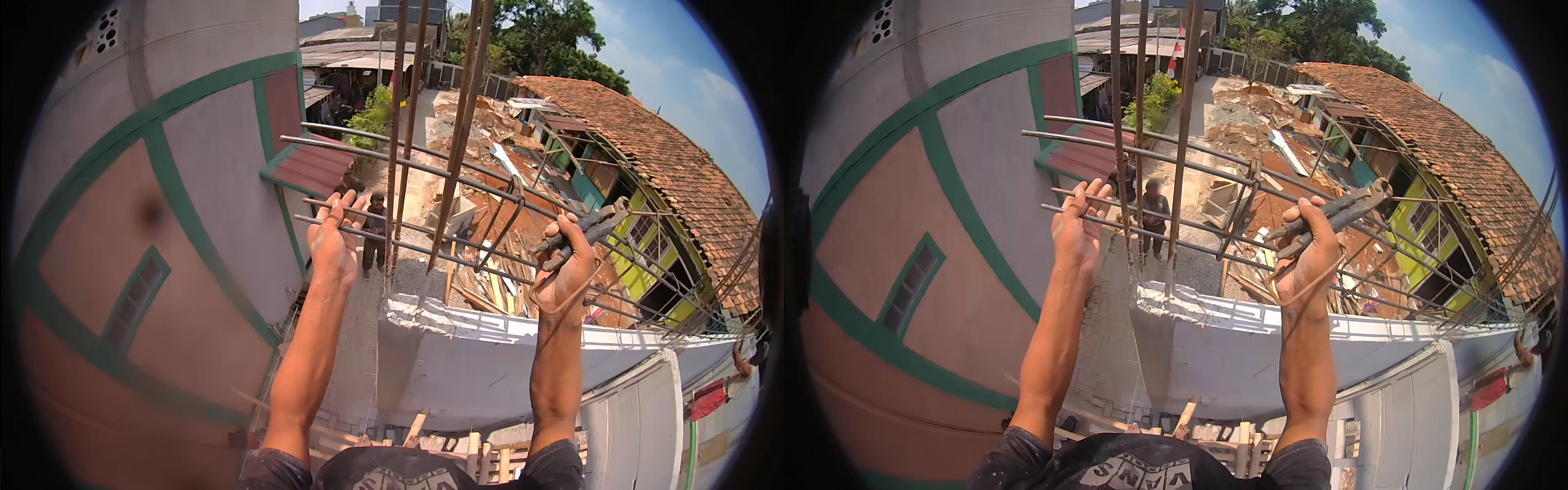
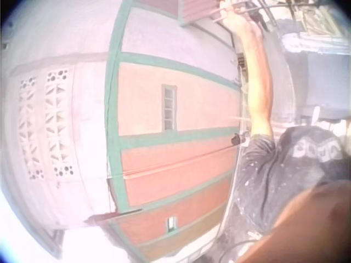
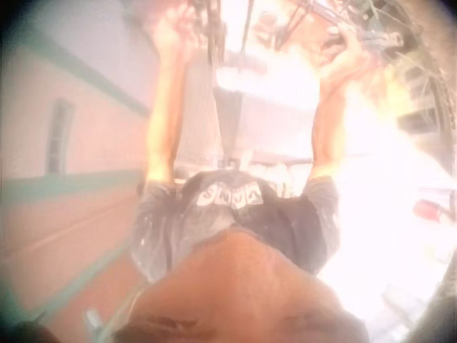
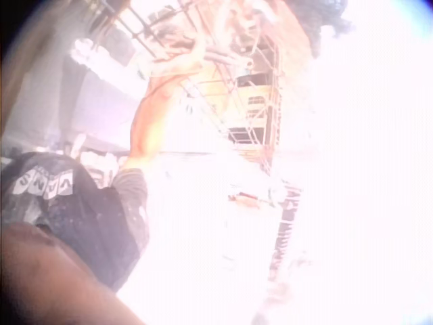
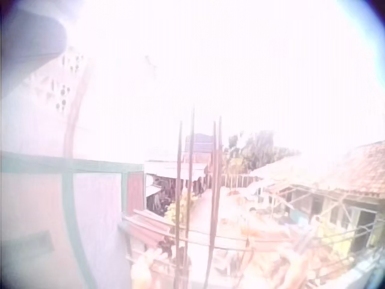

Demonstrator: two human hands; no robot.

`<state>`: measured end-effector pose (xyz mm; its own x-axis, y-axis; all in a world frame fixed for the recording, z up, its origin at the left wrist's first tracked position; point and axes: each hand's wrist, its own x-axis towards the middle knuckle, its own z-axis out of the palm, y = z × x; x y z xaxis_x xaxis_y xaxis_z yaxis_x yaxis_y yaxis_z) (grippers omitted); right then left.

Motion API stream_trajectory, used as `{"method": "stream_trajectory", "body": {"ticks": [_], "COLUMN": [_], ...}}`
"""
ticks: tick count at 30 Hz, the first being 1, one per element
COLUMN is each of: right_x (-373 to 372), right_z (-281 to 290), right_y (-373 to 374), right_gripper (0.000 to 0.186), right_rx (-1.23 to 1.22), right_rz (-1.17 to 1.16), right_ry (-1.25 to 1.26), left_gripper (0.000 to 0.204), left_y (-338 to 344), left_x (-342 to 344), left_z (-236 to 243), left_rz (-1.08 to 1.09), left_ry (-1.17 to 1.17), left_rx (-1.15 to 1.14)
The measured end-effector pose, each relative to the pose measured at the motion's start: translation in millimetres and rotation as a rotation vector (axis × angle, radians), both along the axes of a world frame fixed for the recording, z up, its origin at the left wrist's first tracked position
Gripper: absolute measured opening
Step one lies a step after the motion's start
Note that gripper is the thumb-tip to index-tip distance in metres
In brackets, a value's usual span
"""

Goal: The person uses pliers to twist wire and secure vertical rebar rods within a metal frame cage on top of a construction wall.

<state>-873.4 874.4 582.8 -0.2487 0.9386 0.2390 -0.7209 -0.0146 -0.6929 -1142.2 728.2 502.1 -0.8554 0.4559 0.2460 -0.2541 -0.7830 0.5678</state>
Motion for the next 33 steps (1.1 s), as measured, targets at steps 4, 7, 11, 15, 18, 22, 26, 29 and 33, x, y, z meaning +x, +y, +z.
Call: {"method": "stream_trajectory", "body": {"ticks": [4,7,11,15,18,22,26,29,33], "right_x": [4.5,8.7,2.7,0.4,-0.1,-1.9,4.0,-5.3,7.9], "right_z": [-35.1,-65.7,-98.6,-125.1,-136.2,-134.7,-146.8,-161.3,-194.4], "right_y": [-2.4,-8.2,-14.4,-27.9,-16.5,-26.0,-29.9,-39.6,-47.6], "right_gripper": [0.016,0.017,0.020,0.021,0.028,0.032,0.037,0.032,0.025], "right_rx": [-0.024,-0.036,-0.111,-0.165,-0.180,-0.157,-0.071,-0.064,0.145], "right_rz": [-0.002,0.000,-0.087,-0.097,-0.135,-0.242,-0.180,-0.382,-0.460], "right_ry": [-0.057,-0.130,-0.165,-0.244,-0.304,-0.310,-0.352,-0.534,-0.798], "left_gripper": [0.047,0.065,0.078,0.061,0.055,0.056,0.040,0.042,0.052], "left_y": [-6.1,-2.3,-10.3,-21.7,-11.7,-2.6,17.1,27.0,27.8], "left_x": [0.1,0.2,3.2,2.8,4.2,18.1,34.7,40.3,41.0], "left_z": [-46.1,-95.8,-130.1,-167.4,-177.5,-182.5,-177.4,-184.9,-179.8], "left_rz": [0.054,0.223,0.308,0.038,-0.141,-0.395,-0.127,0.031,0.139], "left_ry": [0.008,-0.024,-0.038,-0.165,-0.161,-0.159,-0.161,-0.156,-0.115], "left_rx": [-0.239,-0.360,-0.385,-0.183,-0.048,0.231,0.109,-0.008,-0.149]}}
